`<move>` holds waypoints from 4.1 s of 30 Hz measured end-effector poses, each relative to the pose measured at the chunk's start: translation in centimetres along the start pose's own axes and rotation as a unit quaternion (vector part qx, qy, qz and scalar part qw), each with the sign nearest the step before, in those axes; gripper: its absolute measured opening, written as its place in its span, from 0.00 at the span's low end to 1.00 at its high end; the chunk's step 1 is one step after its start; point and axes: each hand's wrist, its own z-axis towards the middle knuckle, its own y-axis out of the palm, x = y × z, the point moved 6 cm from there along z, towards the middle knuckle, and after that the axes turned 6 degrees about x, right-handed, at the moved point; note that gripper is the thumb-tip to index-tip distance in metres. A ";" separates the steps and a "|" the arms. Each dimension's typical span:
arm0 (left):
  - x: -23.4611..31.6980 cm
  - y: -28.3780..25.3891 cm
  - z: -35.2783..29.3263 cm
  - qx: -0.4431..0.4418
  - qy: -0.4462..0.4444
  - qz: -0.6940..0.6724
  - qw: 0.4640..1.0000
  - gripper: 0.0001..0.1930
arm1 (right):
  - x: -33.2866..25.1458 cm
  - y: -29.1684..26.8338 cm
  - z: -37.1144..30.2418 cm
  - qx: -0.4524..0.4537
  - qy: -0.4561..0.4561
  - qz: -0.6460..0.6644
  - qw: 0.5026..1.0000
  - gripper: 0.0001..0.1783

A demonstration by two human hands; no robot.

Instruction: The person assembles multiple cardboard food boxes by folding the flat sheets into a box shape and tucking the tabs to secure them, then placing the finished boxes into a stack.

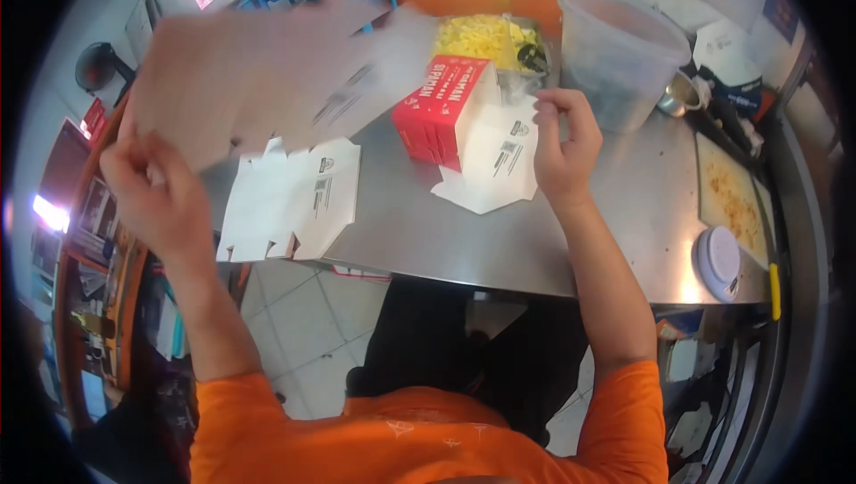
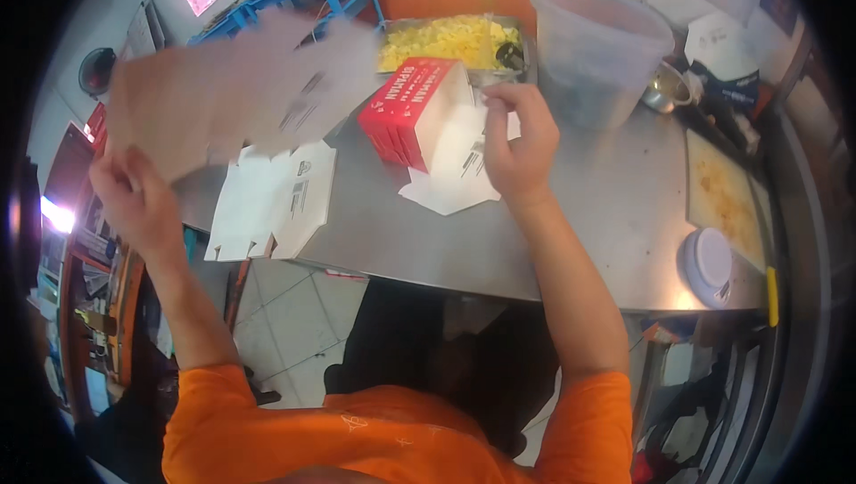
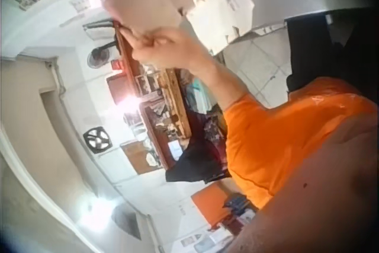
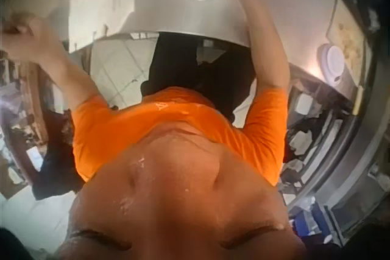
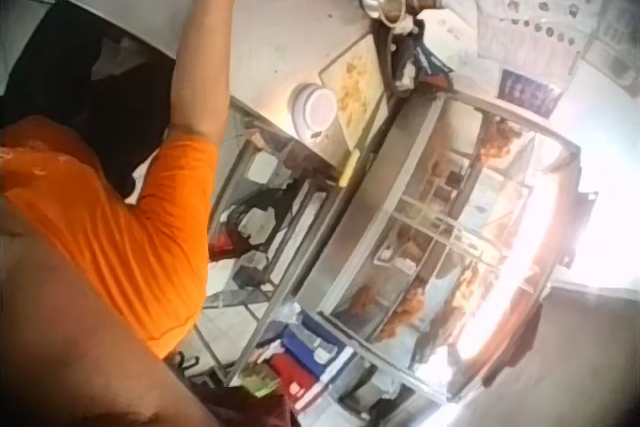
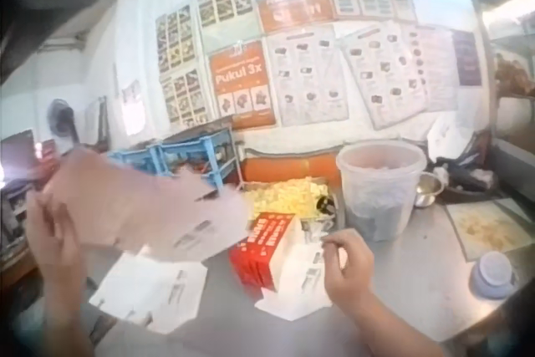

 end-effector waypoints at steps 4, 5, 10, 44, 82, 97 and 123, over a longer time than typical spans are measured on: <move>6.7 5.3 -0.6 0.007 0.070 -0.105 0.992 0.06 | -9.2 1.2 8.1 -0.049 0.056 0.089 0.993 0.14; 8.1 6.8 -0.9 0.015 0.082 -0.195 0.977 0.06 | -10.9 0.6 10.7 -0.061 0.094 0.043 0.993 0.16; 15.0 9.5 -0.6 0.031 0.044 -0.248 0.967 0.11 | -15.7 -3.8 14.7 0.028 0.094 -0.072 0.993 0.36; 15.6 18.8 1.4 -0.029 0.011 -0.577 0.816 0.28 | -8.1 2.6 12.7 -0.176 0.287 0.512 0.790 0.22; 16.6 16.9 1.8 -0.074 0.102 -0.554 0.823 0.32 | -5.9 -3.0 15.1 -0.101 0.297 0.480 0.819 0.45; 16.1 15.7 2.4 -0.016 0.133 -0.548 0.826 0.28 | -5.9 -3.9 15.2 -0.112 0.316 0.537 0.774 0.37; 16.7 14.5 1.4 0.134 0.153 -0.490 0.848 0.15 | -9.6 0.2 12.1 0.016 0.249 0.381 0.890 0.17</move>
